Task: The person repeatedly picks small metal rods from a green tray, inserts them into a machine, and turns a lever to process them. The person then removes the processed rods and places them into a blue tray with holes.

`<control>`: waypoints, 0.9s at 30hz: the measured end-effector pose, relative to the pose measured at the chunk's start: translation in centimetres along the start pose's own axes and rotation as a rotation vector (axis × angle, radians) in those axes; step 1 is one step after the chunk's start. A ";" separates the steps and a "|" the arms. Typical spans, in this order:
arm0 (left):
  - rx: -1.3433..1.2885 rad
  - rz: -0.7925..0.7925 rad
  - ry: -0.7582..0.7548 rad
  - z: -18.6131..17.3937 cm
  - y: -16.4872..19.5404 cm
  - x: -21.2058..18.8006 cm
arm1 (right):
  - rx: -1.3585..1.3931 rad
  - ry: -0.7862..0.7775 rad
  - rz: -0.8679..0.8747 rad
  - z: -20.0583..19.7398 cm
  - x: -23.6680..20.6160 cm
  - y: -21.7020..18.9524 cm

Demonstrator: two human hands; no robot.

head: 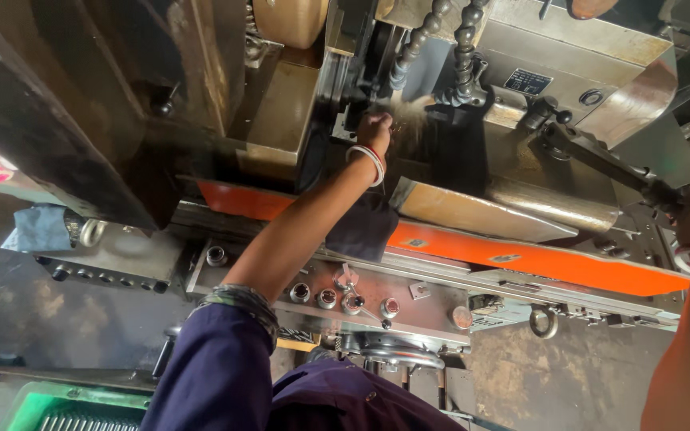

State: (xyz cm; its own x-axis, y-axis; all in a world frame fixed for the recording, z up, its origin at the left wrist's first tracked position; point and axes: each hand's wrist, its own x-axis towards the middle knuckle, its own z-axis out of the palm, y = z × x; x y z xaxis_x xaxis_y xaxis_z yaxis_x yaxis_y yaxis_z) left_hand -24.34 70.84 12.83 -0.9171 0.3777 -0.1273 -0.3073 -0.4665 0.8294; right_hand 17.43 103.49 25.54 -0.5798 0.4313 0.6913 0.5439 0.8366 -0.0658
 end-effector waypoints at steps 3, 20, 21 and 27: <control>-0.026 0.060 -0.052 -0.4 -1.3 0.6 | 0.063 -0.018 0.039 0.7 0.0 0.5; 0.241 -0.126 -0.149 -1.5 -3.3 0.1 | 0.118 0.003 -0.048 1.6 -0.1 -0.1; 0.252 -0.130 -0.141 -1.5 -3.4 0.1 | 0.062 0.014 -0.041 1.7 -0.1 0.1; 0.287 -0.143 -0.157 -1.7 -3.2 -0.4 | -0.021 0.006 0.023 2.6 -0.5 1.1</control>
State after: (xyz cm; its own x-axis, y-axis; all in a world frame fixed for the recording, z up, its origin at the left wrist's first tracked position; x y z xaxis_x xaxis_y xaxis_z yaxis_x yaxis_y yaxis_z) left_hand -23.43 70.85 9.32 -0.8129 0.5518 -0.1863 -0.3252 -0.1647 0.9312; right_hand 16.73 105.13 23.28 -0.5634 0.4478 0.6943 0.5697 0.8192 -0.0661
